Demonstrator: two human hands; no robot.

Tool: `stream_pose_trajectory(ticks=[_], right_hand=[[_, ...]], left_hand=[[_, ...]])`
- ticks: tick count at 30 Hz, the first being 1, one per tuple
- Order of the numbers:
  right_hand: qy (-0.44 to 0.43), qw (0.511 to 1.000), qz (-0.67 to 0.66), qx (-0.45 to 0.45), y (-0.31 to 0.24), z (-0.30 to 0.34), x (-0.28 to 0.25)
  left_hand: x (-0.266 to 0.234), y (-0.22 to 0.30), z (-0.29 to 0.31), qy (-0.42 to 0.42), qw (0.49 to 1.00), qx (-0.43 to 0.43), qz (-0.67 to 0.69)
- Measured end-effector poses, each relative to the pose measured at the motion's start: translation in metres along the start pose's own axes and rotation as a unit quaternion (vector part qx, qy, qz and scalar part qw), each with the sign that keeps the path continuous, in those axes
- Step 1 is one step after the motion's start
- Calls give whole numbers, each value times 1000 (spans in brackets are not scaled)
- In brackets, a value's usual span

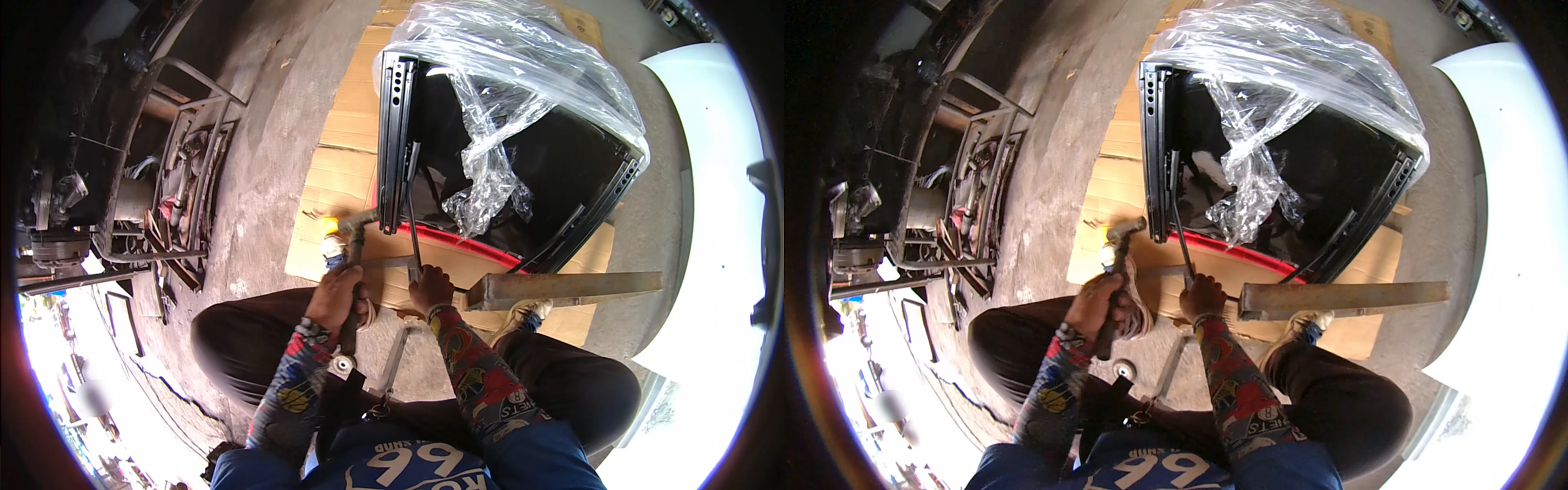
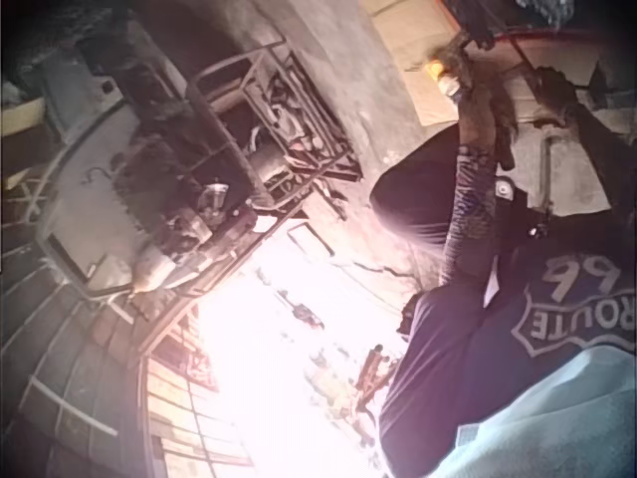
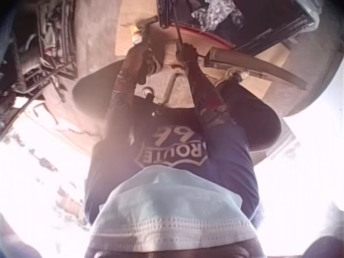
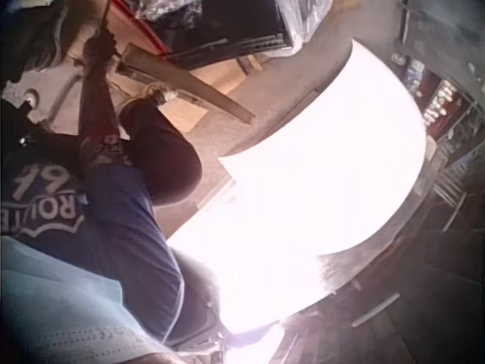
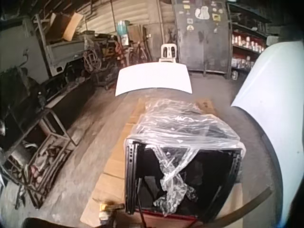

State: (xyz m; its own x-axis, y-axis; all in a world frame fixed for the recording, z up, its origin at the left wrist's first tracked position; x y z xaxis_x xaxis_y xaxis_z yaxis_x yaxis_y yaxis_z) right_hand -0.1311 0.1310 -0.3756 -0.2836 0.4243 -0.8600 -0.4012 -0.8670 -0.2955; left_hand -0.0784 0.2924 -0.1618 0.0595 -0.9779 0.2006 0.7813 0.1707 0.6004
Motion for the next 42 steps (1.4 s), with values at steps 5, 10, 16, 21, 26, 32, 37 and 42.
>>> stream_pose_trajectory(ticks=[5, 10, 16, 21, 26, 32, 37, 42], right_hand=[[89, 995, 21, -29, 0, -1, 13], [-12, 1000, 5, -5, 13, -14, 2], [-44, 996, 73, -33, 14, -14, 4], [-7, 997, 71, -14, 19, -29, 20], [-17, 994, 101, -26, 21, -36, 13], [16, 992, 120, -29, 16, -34, 4], [-8, 990, 137, -24, 16, -31, 5], [-34, 988, 150, -2, 15, -33, 7]], left_hand=[[-10, 88, 49, 24, 908, 221, -355], [19, 169, 50, 27, 834, 355, -421], [39, 188, 10, 57, 791, 425, -437], [45, 209, 13, 65, 824, 431, -363], [73, 240, 18, 94, 746, 459, -474], [93, 250, 28, 58, 577, 557, -595], [96, 248, 36, 61, 559, 597, -572], [94, 248, 32, 113, 525, 550, -640]])
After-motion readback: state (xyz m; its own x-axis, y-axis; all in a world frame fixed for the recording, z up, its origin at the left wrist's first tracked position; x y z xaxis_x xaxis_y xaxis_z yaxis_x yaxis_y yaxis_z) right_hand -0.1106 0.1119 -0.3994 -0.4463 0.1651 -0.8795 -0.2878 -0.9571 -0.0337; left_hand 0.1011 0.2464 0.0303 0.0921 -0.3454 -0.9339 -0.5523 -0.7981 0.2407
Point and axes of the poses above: each hand's wrist, its own z-axis away from the middle knuckle, its own x-axis out of the palm, y = z × x, the point moved 3 cm from there along -z, towards the middle knuckle, and after that the axes turned 6 degrees about z, right-handed, at the moved point
